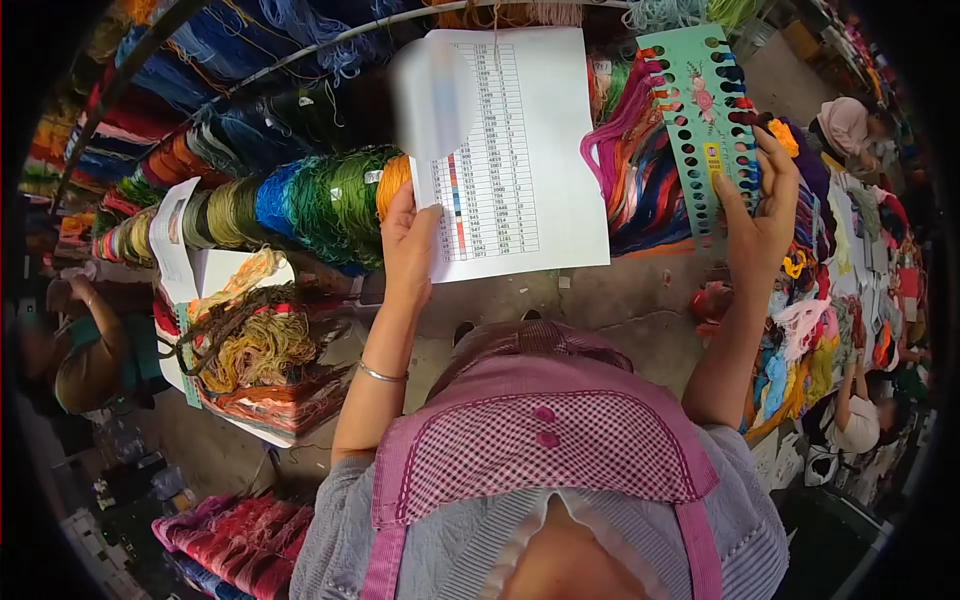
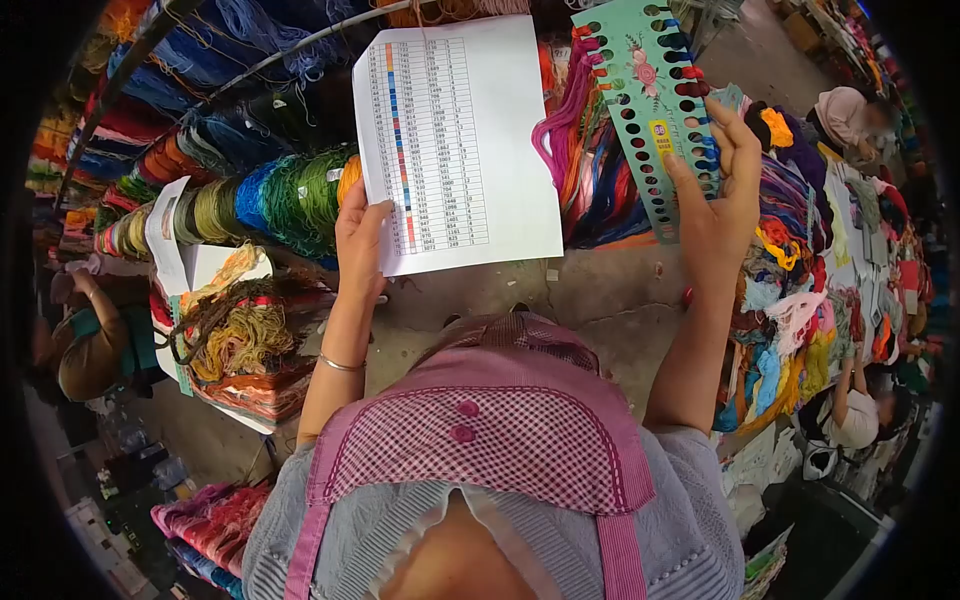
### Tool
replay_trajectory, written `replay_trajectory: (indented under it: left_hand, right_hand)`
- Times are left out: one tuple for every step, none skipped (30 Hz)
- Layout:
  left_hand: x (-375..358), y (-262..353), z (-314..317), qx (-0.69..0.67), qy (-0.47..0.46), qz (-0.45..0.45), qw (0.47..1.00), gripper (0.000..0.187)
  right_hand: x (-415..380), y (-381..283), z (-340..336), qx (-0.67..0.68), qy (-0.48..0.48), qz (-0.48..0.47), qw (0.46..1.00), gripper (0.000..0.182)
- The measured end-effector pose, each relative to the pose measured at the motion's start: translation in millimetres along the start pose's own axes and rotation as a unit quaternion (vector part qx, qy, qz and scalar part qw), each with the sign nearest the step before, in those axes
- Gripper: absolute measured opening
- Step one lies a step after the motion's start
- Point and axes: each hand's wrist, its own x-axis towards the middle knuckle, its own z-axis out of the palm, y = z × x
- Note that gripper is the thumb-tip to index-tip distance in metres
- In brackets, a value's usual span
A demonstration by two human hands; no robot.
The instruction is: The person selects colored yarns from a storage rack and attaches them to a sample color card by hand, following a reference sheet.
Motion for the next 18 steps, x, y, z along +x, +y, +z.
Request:
replay_trajectory:
  left_hand:
    - [-1.7, 0.8, 1.4, 0.005, 0.002, -0.012, 1.0, 0.045]
    - [-2.6, 1.5, 2.7, 0.011, 0.004, -0.023, 1.0, 0.042]
    - [-2.9, -12.6, 15.9, -0.022, -0.01, -0.027, 0.999, 0.042]
    - [3.3, -11.5, 13.1, -0.021, -0.024, -0.02, 0.999, 0.042]
    - [8.1, -2.2, 2.0, 0.039, -0.031, -0.029, 0.998, 0.047]
    - [14.3, -15.0, 3.8, 0.111, -0.032, 0.02, 0.993, 0.051]
    - [22.1, -22.9, 6.6, 0.186, -0.024, 0.072, 0.98, 0.054]
    - [27.5, -13.7, 12.3, 0.274, -0.033, 0.115, 0.954, 0.059]
    - [41.2, -33.8, 4.1, 0.336, -0.025, 0.196, 0.921, 0.058]
    - [40.4, -22.7, 7.9, 0.325, -0.031, 0.127, 0.937, 0.058]
    - [40.5, -16.5, 6.7, 0.372, -0.026, 0.169, 0.913, 0.053]
    - [38.2, -1.8, 4.8, 0.402, -0.029, 0.143, 0.904, 0.053]
    - [35.6, 12.0, 1.2, 0.433, -0.037, 0.114, 0.893, 0.053]
    - [39.2, 4.1, -16.0, 0.531, 0.035, 0.275, 0.801, 0.049]
    - [38.4, 18.7, -28.9, 0.423, 0.016, 0.147, 0.894, 0.044]
    - [34.7, 34.9, -42.4, 0.293, -0.004, 0.012, 0.956, 0.039]
    - [36.0, 49.4, -58.6, 0.276, -0.001, -0.003, 0.961, 0.032]
    - [41.8, 60.4, -82.0, 0.261, 0.0, -0.028, 0.965, 0.03]
  right_hand:
    - [1.6, 0.8, 0.9, 0.004, -0.001, 0.01, 1.0, 0.054]
    - [4.5, 1.9, 2.7, 0.009, -0.003, 0.019, 1.0, 0.055]
    - [15.6, 2.5, -6.8, 0.02, -0.027, 0.031, 0.999, 0.055]
    - [20.3, 9.3, 0.2, 0.061, -0.038, 0.049, 0.996, 0.055]
    - [18.6, 29.6, 13.7, 0.12, -0.058, 0.079, 0.988, 0.054]
    - [22.6, 48.9, 14.6, 0.084, -0.064, 0.066, 0.992, 0.053]
    - [28.5, 71.0, 19.9, 0.053, -0.071, 0.047, 0.995, 0.052]
    - [30.7, 97.6, 26.5, -0.041, -0.065, -0.016, 0.997, 0.049]
    - [29.3, 105.3, 31.2, -0.122, -0.08, 0.005, 0.989, 0.046]
    - [25.5, 108.1, 34.8, -0.205, -0.09, 0.027, 0.974, 0.044]
    - [25.3, 106.1, 38.2, -0.226, -0.087, -0.001, 0.97, 0.042]
    - [25.1, 103.6, 39.2, -0.249, -0.079, -0.025, 0.965, 0.041]
    - [25.4, 103.5, 37.1, -0.297, -0.082, -0.092, 0.947, 0.04]
    - [24.1, 93.5, 36.3, -0.342, -0.084, -0.096, 0.931, 0.042]
    - [22.8, 83.2, 36.6, -0.386, -0.084, -0.098, 0.913, 0.043]
    - [21.2, 74.5, 34.1, -0.407, -0.074, -0.081, 0.907, 0.042]
    - [18.7, 68.9, 32.2, -0.429, -0.061, -0.064, 0.899, 0.041]
    - [15.6, 72.2, 26.4, -0.448, -0.024, -0.111, 0.887, 0.041]
